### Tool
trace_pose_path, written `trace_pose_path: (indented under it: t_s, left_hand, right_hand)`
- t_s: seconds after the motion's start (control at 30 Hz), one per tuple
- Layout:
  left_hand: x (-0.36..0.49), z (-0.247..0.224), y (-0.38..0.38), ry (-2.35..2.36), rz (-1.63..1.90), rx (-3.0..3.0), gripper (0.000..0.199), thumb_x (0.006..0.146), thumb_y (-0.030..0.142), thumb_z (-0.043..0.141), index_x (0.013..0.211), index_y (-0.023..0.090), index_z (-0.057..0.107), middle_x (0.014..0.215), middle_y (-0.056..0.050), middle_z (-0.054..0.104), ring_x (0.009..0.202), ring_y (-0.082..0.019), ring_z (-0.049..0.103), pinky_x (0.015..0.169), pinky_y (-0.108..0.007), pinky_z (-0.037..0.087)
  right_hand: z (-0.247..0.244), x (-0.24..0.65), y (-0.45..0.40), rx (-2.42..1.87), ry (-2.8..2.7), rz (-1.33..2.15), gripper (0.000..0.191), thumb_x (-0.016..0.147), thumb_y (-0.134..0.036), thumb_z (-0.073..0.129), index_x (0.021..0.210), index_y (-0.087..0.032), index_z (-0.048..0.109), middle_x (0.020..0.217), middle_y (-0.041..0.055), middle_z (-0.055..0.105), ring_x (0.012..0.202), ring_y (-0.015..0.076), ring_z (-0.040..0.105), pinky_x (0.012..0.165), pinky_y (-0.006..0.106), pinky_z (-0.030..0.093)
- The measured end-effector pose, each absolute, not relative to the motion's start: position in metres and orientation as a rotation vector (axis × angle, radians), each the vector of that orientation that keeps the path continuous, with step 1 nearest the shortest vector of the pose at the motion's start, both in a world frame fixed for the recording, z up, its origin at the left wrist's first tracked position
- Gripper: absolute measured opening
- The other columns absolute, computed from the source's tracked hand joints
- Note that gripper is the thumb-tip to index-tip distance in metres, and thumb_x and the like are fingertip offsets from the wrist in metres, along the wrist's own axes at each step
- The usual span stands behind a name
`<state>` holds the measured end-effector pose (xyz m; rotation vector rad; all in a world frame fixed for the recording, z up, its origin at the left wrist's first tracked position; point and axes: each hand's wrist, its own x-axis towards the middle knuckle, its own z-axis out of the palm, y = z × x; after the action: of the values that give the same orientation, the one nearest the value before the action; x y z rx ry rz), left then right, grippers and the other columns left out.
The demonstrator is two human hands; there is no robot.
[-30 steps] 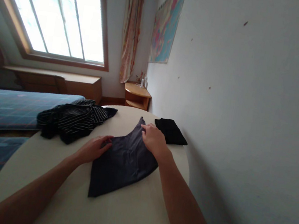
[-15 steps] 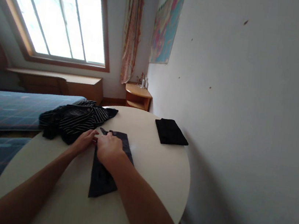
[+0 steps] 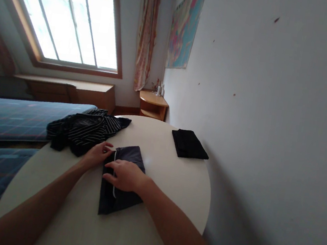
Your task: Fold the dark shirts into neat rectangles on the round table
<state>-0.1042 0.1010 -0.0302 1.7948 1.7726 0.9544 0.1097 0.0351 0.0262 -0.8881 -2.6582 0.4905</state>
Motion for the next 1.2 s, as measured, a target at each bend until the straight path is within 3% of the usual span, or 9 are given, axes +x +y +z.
trace_pose_path:
  t_s: [0.2, 0.3, 0.43, 0.6, 0.77, 0.93, 1.07, 1.2]
  left_hand:
    - [-0.088, -0.021, 0.091, 1.954, 0.972, 1.926, 0.027, 0.089, 0.040, 0.052, 0.104, 0.022, 0.066, 0.105, -0.006, 0.072, 0.088, -0.021, 0.068, 0.081, -0.031, 0.050]
    - [-0.077, -0.020, 0.086, 1.785, 1.063, 2.157, 0.032, 0.092, 0.041, 0.048, 0.110, 0.023, 0.067, 0.121, -0.006, 0.065, 0.106, -0.022, 0.064, 0.097, -0.032, 0.047]
    - [-0.070, -0.026, 0.085, 1.678, 0.936, 2.292, 0.035, 0.093, 0.036, 0.045, 0.113, 0.021, 0.069, 0.118, -0.007, 0.067, 0.112, -0.023, 0.061, 0.104, -0.034, 0.042]
    - [-0.072, -0.033, 0.087, 1.806, 0.801, 2.282, 0.039, 0.093, 0.035, 0.047, 0.125, 0.020, 0.063, 0.118, -0.008, 0.068, 0.112, -0.025, 0.061, 0.102, -0.036, 0.044]
    - [-0.066, -0.025, 0.076, 2.094, 0.693, 2.324, 0.041, 0.096, 0.041, 0.043, 0.120, 0.018, 0.066, 0.121, -0.014, 0.064, 0.115, -0.031, 0.056, 0.102, -0.041, 0.043]
    - [-0.054, -0.017, 0.063, 2.229, 0.581, 2.244, 0.047, 0.098, 0.044, 0.036, 0.125, 0.015, 0.063, 0.123, -0.017, 0.060, 0.116, -0.034, 0.055, 0.097, -0.044, 0.046]
    - [-0.045, -0.024, 0.060, 2.265, 0.558, 2.250, 0.056, 0.097, 0.047, 0.039, 0.140, 0.011, 0.048, 0.136, -0.019, 0.054, 0.125, -0.036, 0.049, 0.099, -0.046, 0.044]
    - [-0.043, -0.034, 0.063, 2.189, 0.582, 2.300, 0.059, 0.099, 0.047, 0.036, 0.143, 0.007, 0.044, 0.139, -0.020, 0.053, 0.129, -0.034, 0.048, 0.106, -0.045, 0.038]
  right_hand:
    - [-0.003, 0.124, 0.016, -0.853, -2.663, 0.391, 0.055, 0.097, -0.056, 0.044, 0.145, -0.028, 0.046, 0.153, 0.0064, 0.043, 0.142, 0.0252, 0.035, 0.118, 0.046, 0.021]
    - [-0.005, 0.123, 0.014, -0.881, -2.666, 0.402, 0.057, 0.097, -0.058, 0.042, 0.145, -0.028, 0.046, 0.153, 0.0060, 0.043, 0.143, 0.0265, 0.032, 0.118, 0.048, 0.019]
    - [-0.004, 0.122, 0.015, -0.849, -2.659, 0.427, 0.057, 0.097, -0.057, 0.043, 0.145, -0.026, 0.047, 0.152, 0.0067, 0.044, 0.143, 0.0271, 0.032, 0.119, 0.050, 0.018]
    - [0.001, 0.129, 0.023, -0.799, -2.504, 0.548, 0.042, 0.101, -0.042, 0.043, 0.135, -0.021, 0.058, 0.140, 0.0077, 0.058, 0.134, 0.0205, 0.046, 0.114, 0.038, 0.030]
    - [0.004, 0.160, 0.048, -1.326, -2.144, 0.371, 0.025, 0.095, -0.030, 0.052, 0.109, -0.017, 0.069, 0.110, 0.0082, 0.071, 0.105, 0.0189, 0.063, 0.096, 0.030, 0.043]
    - [0.000, 0.184, 0.064, -1.796, -2.023, 0.314, 0.036, 0.095, -0.047, 0.049, 0.090, -0.020, 0.072, 0.094, 0.0082, 0.075, 0.090, 0.0200, 0.068, 0.081, 0.028, 0.046]
    - [-0.001, 0.178, 0.061, -1.848, -2.079, 0.309, 0.049, 0.093, -0.060, 0.045, 0.085, -0.021, 0.073, 0.090, 0.0090, 0.075, 0.089, 0.0229, 0.069, 0.080, 0.031, 0.046]
    - [-0.001, 0.169, 0.057, -1.844, -2.114, 0.309, 0.050, 0.093, -0.060, 0.044, 0.084, -0.019, 0.072, 0.092, 0.0107, 0.075, 0.092, 0.0246, 0.070, 0.081, 0.033, 0.046]
